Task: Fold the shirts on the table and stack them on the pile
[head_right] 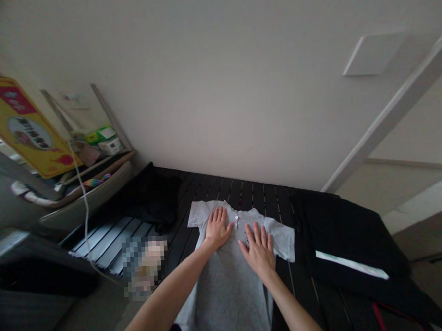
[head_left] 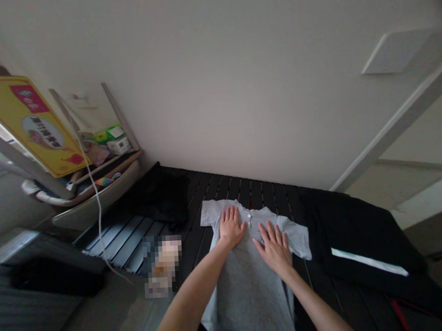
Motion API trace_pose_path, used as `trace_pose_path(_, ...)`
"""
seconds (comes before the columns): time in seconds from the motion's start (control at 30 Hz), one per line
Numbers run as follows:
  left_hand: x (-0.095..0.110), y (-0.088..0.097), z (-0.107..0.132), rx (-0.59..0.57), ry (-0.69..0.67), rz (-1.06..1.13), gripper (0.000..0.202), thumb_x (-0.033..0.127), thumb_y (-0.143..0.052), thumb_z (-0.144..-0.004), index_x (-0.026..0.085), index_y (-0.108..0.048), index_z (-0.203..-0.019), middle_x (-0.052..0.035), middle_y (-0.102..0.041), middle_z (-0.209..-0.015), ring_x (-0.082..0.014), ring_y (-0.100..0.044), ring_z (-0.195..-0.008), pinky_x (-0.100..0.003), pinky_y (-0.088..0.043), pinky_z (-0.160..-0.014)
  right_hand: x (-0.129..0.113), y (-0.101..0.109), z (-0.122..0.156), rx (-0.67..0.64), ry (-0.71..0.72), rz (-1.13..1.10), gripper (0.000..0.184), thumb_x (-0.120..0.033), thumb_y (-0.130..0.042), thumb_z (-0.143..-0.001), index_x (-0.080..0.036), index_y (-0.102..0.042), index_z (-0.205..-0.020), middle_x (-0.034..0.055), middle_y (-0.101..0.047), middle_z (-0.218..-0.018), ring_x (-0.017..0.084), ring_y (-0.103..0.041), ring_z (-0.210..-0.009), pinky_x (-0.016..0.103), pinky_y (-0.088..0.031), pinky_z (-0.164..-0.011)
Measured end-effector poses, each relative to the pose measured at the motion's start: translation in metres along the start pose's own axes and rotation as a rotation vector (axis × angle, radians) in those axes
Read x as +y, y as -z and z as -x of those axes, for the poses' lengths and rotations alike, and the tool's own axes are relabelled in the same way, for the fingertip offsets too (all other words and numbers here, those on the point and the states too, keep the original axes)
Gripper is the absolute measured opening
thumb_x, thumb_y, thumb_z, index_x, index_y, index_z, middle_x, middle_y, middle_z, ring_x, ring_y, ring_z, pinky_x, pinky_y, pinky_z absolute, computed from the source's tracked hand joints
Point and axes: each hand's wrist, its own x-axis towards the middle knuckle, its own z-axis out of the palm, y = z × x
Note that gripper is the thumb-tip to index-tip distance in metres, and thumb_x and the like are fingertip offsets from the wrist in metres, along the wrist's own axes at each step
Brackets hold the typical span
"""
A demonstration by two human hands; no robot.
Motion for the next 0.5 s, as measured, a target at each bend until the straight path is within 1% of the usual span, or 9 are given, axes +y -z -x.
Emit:
trace_pose_path(0.1, -0.006, 0.002, -0.014, -0.005, -0.017, 0.006, 0.069, 0.056, -0.022, -0.094, 0.014, -0.026, -0.149, -0.0085, -0.028, -0.155, -0.0257, -0.019, -0.144, -0.043, -0.013, -0.118, 0.007, -0.001, -0.02, -0.044, 0.005, 0.015, 0.067, -0.058, -0.029, -0.092, -0.026, -0.023, -0.15, 0.0073, -0.019, -0.158, 0.032, -0.014, -0.144, 0.053, -0.013, -0.113)
trace_pose_path(0.27, -0.013, -0.003, -0.035, 0.006, -0.059, 0.016, 0.066, 0.054, -0.021, -0.095, 0.015, -0.029, -0.148, -0.0076, -0.029, -0.154, -0.0234, -0.021, -0.143, -0.041, -0.015, -0.118, 0.006, -0.01, -0.037, -0.034, -0.002, 0.04, 0.068, -0.059, -0.027, -0.092, -0.025, -0.02, -0.151, 0.0083, -0.017, -0.158, 0.032, -0.011, -0.144, 0.053, -0.01, -0.113)
trace_pose_path(0.4, -0.017, -0.009, -0.052, 0.015, -0.04, 0.014, 0.064, 0.052, -0.021, -0.096, 0.016, -0.028, -0.148, -0.0067, -0.028, -0.155, -0.0231, -0.021, -0.143, -0.041, -0.016, -0.118, 0.007, -0.015, -0.055, -0.042, 0.001, 0.05, 0.068, -0.06, -0.026, -0.092, -0.026, -0.019, -0.151, 0.0073, -0.017, -0.158, 0.032, -0.012, -0.144, 0.052, -0.01, -0.113)
trace_pose_path(0.5, -0.019, -0.012, -0.067, 0.012, -0.02, 0.015, 0.063, 0.05, -0.023, -0.095, 0.017, -0.026, -0.149, -0.0062, -0.028, -0.155, -0.0238, -0.02, -0.143, -0.043, -0.015, -0.118, 0.009, -0.016, -0.073, -0.034, 0.01, 0.059, 0.067, -0.058, -0.027, -0.093, -0.026, -0.019, -0.151, 0.0069, -0.018, -0.158, 0.031, -0.014, -0.143, 0.052, -0.009, -0.113)
